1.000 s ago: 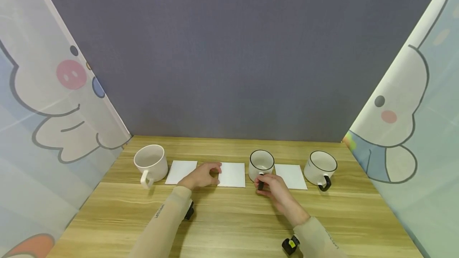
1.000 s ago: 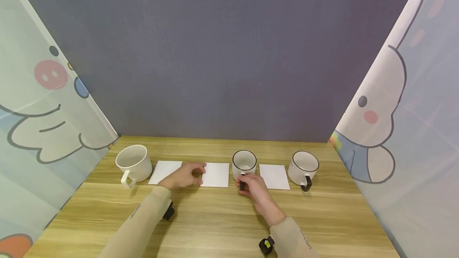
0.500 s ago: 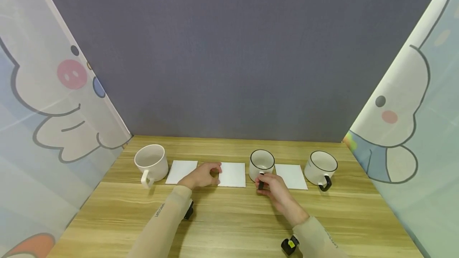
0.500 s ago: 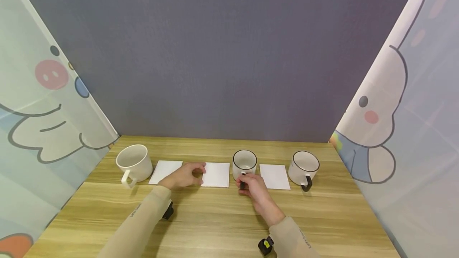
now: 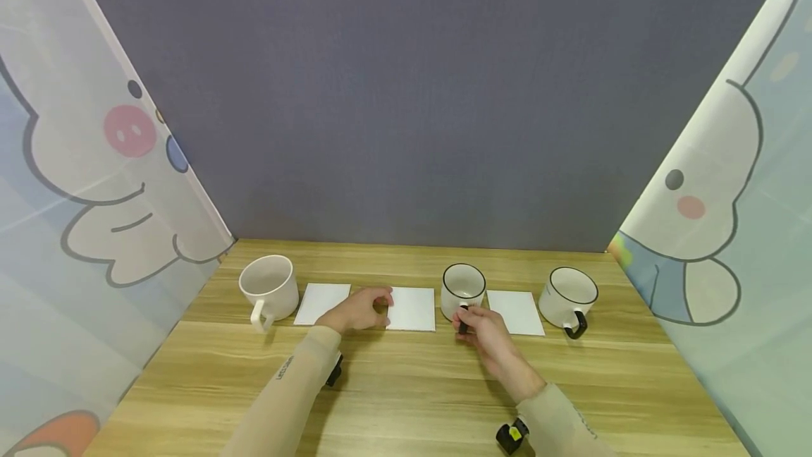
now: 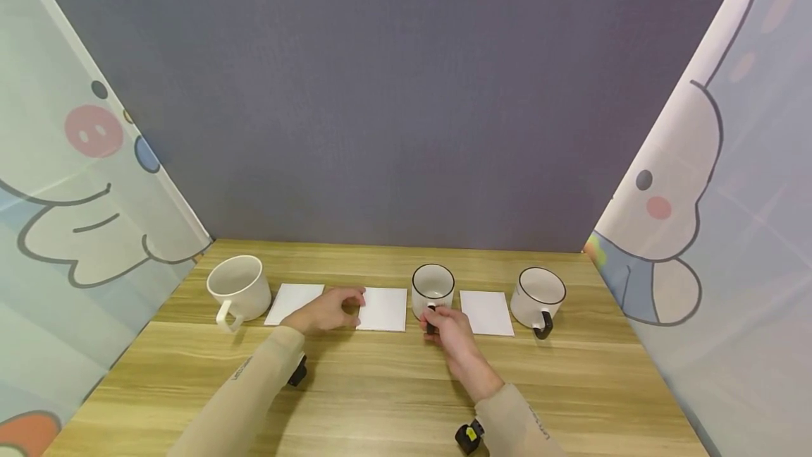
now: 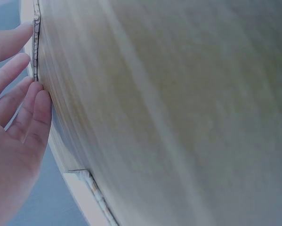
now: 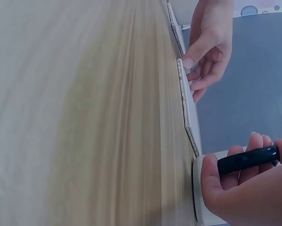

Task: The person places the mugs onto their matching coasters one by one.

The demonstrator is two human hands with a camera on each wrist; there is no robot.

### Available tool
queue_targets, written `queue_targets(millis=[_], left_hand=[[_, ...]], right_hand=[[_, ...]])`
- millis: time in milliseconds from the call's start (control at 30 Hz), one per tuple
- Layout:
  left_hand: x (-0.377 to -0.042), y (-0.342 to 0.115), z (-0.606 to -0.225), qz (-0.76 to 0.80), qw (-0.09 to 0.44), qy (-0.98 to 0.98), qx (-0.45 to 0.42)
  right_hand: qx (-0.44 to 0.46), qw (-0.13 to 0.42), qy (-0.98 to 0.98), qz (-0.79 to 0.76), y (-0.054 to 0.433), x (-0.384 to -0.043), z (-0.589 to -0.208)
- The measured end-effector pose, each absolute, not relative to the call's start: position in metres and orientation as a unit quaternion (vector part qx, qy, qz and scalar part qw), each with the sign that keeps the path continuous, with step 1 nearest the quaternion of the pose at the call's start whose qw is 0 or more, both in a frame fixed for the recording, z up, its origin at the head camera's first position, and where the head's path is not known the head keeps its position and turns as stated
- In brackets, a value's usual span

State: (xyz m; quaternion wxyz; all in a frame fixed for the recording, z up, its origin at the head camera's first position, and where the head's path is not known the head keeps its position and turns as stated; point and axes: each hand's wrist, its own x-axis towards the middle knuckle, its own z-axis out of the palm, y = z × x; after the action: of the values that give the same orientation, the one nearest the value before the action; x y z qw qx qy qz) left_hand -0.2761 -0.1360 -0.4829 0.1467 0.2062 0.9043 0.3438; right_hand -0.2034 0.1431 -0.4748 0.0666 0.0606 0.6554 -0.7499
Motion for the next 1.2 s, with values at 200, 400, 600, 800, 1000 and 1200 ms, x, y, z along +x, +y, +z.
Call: queue_targets(millis=[200,400,600,800,1000,1200], left_hand=[[-0.276,-0.136,-0.483,0.340,0.143,0.905,0.210],[-0.275,-0.136,-0.483,0.342,0.140,0.906,0.207],[-0.275,-0.135,-0.483,0.345,0.141,0.906,0.200],[-0.274,-0.136,-0.485,0.347,0.145,0.905,0.198],[-0.274,-0.136,-0.485,0.354,0.148,0.902,0.198],[-0.275,-0.137,-0.486,0.356,0.153,0.900,0.197]], right_hand=[[0.065,0.058,0.651,-0.754,0.142,-0.204,-0.478],[0.065,0.051,0.642,-0.762,0.142,-0.204,-0.477],[0.056,0.047,0.642,-0.764,0.143,-0.202,-0.473],[0.052,0.044,0.641,-0.764,0.142,-0.200,-0.468],[0.045,0.039,0.647,-0.760,0.141,-0.197,-0.464],[0.043,0.034,0.647,-0.761,0.139,-0.197,-0.461]])
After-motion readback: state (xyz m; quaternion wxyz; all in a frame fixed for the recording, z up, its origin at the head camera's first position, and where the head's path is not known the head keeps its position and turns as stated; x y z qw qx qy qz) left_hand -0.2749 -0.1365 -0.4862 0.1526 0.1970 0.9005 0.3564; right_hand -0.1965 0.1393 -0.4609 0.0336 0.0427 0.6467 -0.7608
